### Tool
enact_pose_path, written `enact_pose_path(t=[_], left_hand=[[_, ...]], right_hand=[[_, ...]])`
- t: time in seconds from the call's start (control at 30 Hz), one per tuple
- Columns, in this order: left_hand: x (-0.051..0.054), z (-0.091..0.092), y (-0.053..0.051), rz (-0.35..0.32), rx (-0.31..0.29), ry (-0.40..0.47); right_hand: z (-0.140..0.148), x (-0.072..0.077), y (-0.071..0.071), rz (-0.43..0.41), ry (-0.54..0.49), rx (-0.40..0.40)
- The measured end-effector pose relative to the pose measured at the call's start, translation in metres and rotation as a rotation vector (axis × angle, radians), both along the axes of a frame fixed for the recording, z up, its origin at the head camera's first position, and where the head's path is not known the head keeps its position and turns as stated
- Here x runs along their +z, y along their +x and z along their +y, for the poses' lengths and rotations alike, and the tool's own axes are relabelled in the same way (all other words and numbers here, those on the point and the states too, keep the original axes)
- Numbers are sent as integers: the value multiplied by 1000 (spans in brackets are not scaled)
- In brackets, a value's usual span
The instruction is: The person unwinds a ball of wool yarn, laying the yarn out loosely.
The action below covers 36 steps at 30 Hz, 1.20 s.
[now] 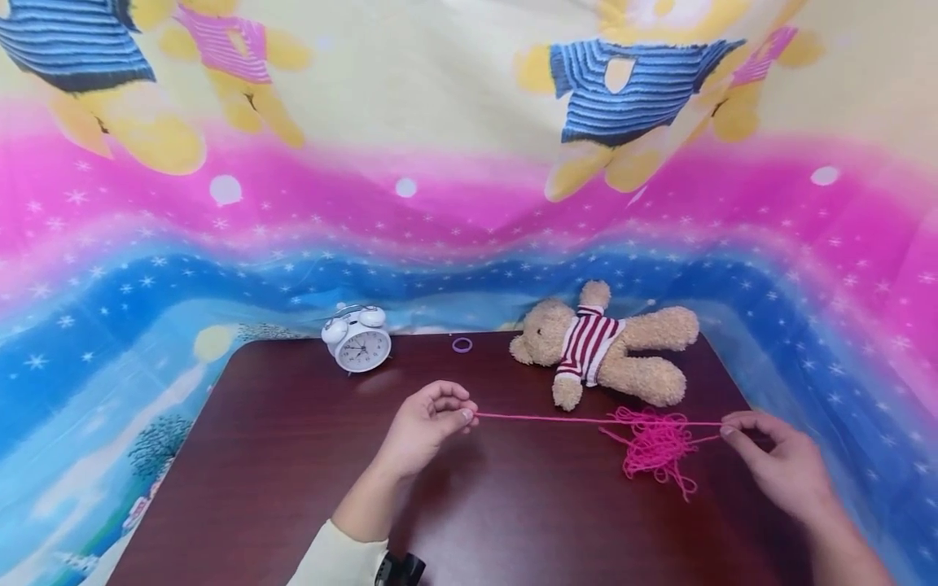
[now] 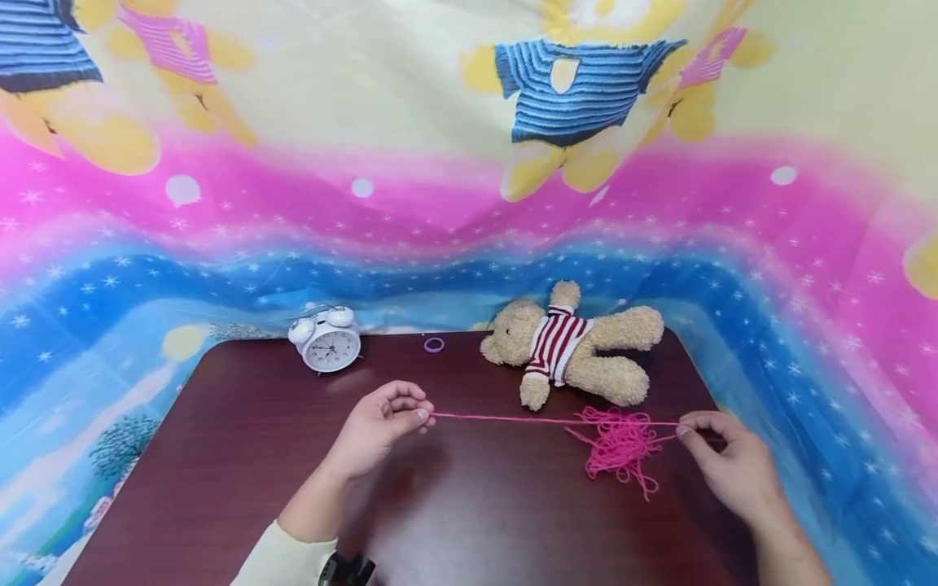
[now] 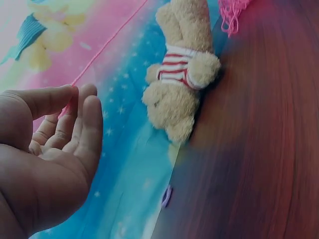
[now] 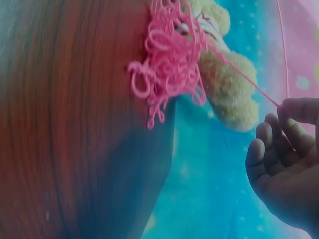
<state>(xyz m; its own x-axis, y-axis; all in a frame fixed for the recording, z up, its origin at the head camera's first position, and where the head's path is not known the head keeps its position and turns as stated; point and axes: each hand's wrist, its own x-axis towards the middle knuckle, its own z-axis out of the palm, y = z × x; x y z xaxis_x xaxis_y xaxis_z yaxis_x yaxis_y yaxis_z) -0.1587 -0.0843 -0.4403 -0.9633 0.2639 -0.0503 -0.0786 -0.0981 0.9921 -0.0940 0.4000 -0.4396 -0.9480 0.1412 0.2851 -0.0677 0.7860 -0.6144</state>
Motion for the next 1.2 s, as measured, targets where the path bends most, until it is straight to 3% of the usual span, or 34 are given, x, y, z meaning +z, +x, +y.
enact_pose_path(t=[0.2,0.4,0.63,0.9,1.07,1.2], left_hand=[[-2,18,-6,-20,6,-8],[-5,41,-11,-4,-13,-8],[-5,68,-15,21,-29,-19],[-12,104,-11,14,-46,-6],[-19,120,-3,-9,-79,-12],[-24,128,0,-28,-88,-23]], right_hand=[[19,0,2,-40,26,-61],[39,-3,5,-134,46,-126],[55,-3,5,-171,65,-171],[63,-2,5,-268,73,-278],[58,-3,8,-241,73,-265],[48,-8,5,-174,81,-197]])
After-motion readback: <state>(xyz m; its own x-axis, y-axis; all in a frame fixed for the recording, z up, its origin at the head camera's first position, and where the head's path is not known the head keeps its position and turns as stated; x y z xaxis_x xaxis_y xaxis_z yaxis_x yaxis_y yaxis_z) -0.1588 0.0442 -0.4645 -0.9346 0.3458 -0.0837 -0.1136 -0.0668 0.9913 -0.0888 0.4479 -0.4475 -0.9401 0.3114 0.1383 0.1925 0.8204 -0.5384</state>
